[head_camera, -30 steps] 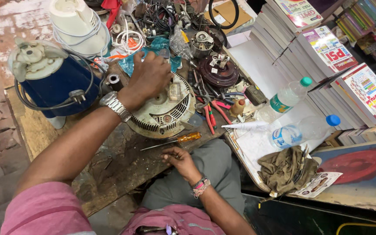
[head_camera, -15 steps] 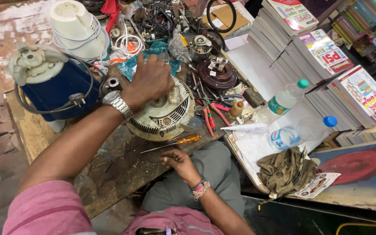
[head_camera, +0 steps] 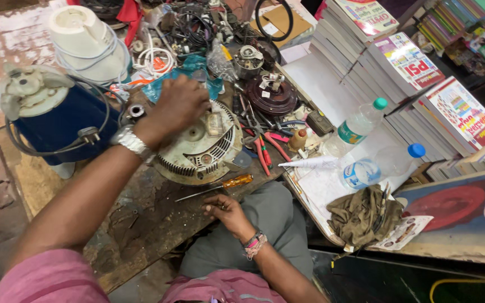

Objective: The person uses a screwdriver to loosen and remove screws from the base of a small appliance, then lifts off the top housing to expose the internal components. The person continues to manipulate the housing and internal parts while seated at a cluttered workbench.

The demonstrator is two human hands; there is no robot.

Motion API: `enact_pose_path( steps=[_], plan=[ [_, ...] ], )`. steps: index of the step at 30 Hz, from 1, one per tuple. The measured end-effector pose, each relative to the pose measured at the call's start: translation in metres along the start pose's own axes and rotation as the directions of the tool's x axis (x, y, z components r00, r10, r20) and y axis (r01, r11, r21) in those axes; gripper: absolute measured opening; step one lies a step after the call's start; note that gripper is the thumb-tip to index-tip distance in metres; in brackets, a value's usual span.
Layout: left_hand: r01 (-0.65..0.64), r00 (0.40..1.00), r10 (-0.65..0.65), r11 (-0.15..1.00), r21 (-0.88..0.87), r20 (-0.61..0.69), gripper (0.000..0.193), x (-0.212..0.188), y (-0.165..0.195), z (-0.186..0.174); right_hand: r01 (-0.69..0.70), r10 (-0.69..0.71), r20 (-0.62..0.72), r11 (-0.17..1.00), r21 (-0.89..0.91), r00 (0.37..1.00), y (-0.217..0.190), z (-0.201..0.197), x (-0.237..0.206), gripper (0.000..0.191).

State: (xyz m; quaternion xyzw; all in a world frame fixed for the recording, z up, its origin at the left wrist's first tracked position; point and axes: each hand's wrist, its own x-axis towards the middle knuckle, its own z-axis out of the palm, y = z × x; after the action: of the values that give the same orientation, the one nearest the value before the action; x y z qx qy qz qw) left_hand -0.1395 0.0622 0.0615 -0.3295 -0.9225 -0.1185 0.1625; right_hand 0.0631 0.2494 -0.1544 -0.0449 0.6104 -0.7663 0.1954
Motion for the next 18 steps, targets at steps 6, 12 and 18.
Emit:
enact_pose_path(
  steps=[6, 12, 18],
  plan=[
    [-0.016, 0.999, 0.016, 1.0, -0.006, 0.027, 0.02, 0.004, 0.002, -0.013, 0.008, -0.008, 0.002, 1.0, 0.001, 1.0, -0.003, 0.002, -0.001, 0.023],
    [0.001, 0.996, 0.024, 0.959, 0.285, -0.085, 0.022, 0.009, 0.017, -0.002, 0.007, -0.007, 0.012, 1.0, 0.016, 1.0, -0.004, 0.001, 0.0, 0.023],
    [0.019, 0.975, 0.047, 0.957, 0.289, -0.219, 0.017, 0.007, 0.02, 0.007, 0.027, -0.027, 0.01, 1.0, 0.0, 1.0, 0.001, -0.001, -0.001, 0.023]
  ],
)
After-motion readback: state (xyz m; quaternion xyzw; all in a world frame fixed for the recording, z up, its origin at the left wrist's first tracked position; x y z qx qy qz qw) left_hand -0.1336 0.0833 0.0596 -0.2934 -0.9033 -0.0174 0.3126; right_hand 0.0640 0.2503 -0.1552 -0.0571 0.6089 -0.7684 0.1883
